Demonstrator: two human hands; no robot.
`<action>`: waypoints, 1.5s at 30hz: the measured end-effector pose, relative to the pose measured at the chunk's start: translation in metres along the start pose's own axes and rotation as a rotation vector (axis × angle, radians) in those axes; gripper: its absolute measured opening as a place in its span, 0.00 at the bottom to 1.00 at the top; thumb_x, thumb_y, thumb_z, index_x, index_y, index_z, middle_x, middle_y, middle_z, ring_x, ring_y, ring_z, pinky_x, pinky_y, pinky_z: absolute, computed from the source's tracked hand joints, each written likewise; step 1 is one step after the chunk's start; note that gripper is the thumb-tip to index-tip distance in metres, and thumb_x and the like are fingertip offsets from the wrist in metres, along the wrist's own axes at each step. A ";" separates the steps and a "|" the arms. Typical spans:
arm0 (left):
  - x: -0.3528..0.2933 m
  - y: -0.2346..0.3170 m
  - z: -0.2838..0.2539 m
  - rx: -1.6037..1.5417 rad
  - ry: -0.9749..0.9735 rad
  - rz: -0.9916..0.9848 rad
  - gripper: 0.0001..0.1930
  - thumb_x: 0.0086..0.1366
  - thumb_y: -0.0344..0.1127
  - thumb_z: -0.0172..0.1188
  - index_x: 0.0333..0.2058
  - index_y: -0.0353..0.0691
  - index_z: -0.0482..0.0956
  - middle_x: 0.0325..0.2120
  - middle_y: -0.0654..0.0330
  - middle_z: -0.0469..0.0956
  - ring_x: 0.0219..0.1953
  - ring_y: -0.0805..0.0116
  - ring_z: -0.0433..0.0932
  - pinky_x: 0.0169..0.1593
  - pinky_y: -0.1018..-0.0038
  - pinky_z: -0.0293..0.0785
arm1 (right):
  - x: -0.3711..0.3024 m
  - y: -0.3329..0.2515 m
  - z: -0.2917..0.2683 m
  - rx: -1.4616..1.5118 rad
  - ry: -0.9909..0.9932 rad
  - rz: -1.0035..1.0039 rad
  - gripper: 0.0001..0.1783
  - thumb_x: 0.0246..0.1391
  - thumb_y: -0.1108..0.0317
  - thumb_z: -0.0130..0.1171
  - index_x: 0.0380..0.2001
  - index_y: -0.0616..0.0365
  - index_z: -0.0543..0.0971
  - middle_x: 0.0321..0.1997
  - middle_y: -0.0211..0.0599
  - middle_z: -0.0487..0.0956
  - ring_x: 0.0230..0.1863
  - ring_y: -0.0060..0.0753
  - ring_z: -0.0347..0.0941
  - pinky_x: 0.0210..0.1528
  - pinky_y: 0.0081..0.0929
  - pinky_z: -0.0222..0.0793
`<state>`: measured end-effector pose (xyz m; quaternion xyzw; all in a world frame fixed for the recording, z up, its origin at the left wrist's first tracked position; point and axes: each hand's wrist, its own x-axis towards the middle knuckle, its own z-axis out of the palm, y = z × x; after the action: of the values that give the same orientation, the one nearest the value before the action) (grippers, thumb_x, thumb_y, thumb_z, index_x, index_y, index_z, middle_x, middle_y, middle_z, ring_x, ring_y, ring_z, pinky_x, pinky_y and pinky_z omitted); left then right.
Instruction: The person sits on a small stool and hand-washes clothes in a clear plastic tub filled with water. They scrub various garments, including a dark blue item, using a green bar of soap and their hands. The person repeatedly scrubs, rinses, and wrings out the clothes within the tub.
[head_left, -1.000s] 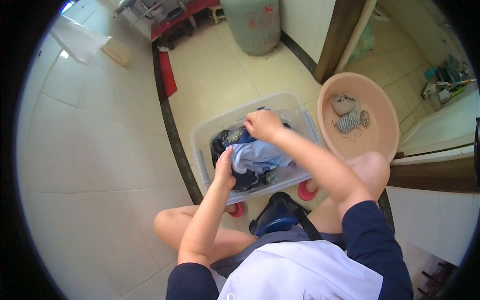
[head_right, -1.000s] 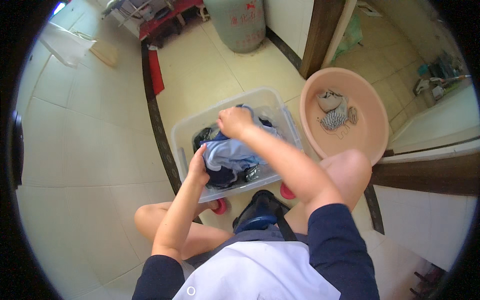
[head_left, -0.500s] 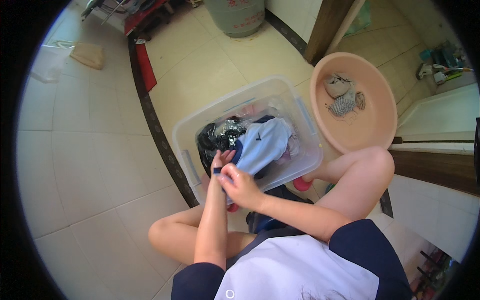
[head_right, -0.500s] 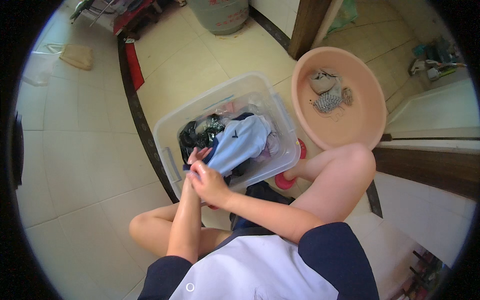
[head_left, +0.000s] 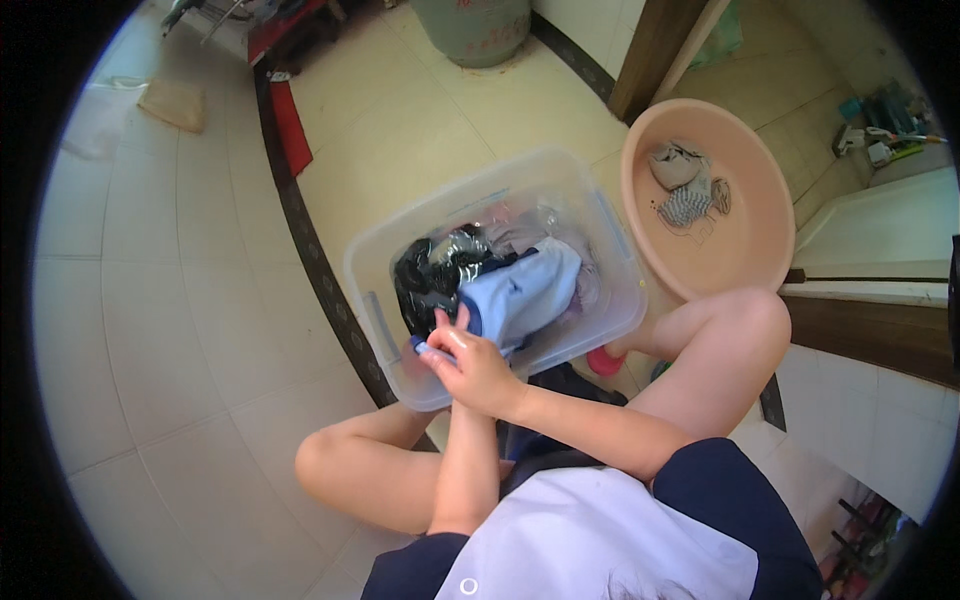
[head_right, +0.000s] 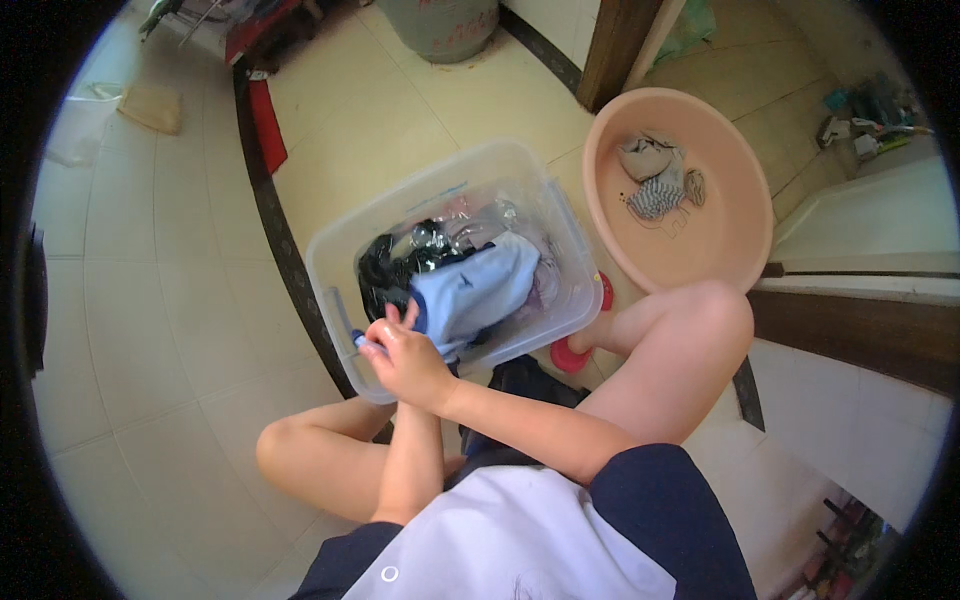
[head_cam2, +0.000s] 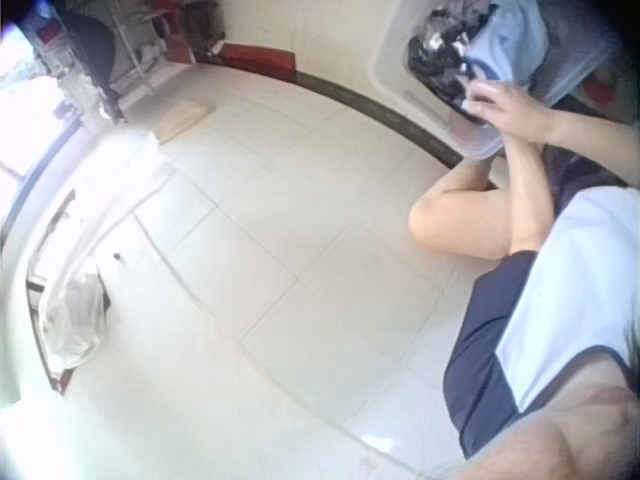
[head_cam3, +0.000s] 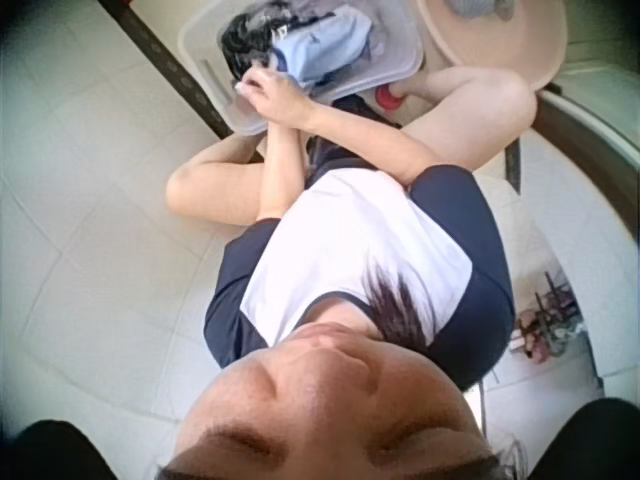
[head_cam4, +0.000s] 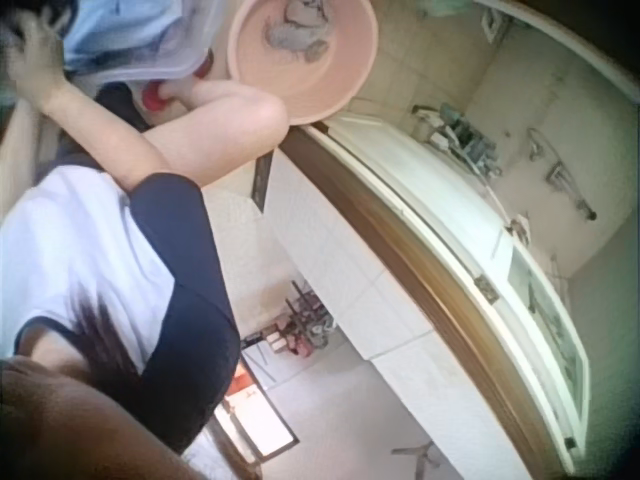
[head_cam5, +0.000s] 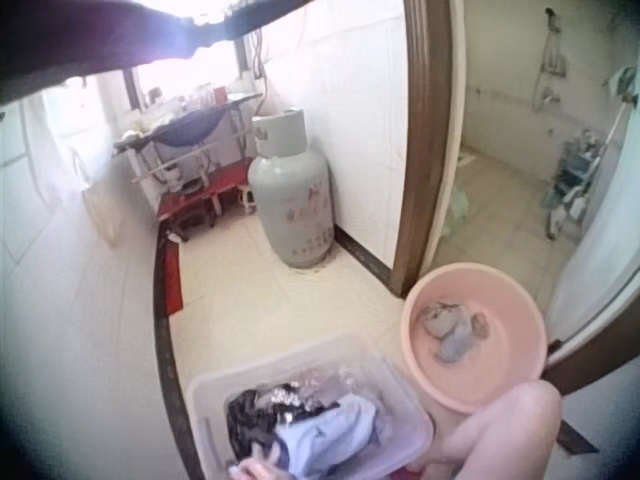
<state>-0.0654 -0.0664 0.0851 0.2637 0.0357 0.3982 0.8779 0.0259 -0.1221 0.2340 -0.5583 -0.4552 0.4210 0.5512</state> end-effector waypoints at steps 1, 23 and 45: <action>-0.002 0.001 0.002 -0.254 0.065 -0.014 0.31 0.66 0.50 0.42 0.63 0.41 0.51 0.63 0.62 0.50 0.59 0.72 0.56 0.62 0.72 0.48 | -0.002 -0.002 0.001 0.010 -0.060 -0.066 0.07 0.49 0.68 0.55 0.28 0.60 0.71 0.27 0.44 0.74 0.29 0.53 0.72 0.31 0.39 0.68; 0.007 0.026 0.023 -0.081 0.280 -0.146 0.32 0.61 0.52 0.45 0.58 0.37 0.57 0.56 0.54 0.60 0.58 0.57 0.58 0.62 0.64 0.47 | -0.208 0.103 -0.368 -0.165 1.089 0.559 0.09 0.53 0.64 0.52 0.27 0.59 0.75 0.19 0.31 0.73 0.21 0.21 0.69 0.23 0.20 0.65; 0.021 0.041 0.060 0.069 0.292 -0.371 0.41 0.59 0.61 0.44 0.62 0.37 0.51 0.63 0.56 0.51 0.65 0.59 0.47 0.65 0.64 0.38 | -0.268 0.303 -0.263 -0.686 0.722 1.581 0.42 0.40 0.58 0.65 0.54 0.61 0.55 0.53 0.48 0.65 0.56 0.49 0.61 0.53 0.42 0.64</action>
<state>-0.0629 -0.0552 0.1604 0.2221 0.2239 0.2625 0.9120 0.2329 -0.4368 -0.0672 -0.9351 0.1562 0.3177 0.0179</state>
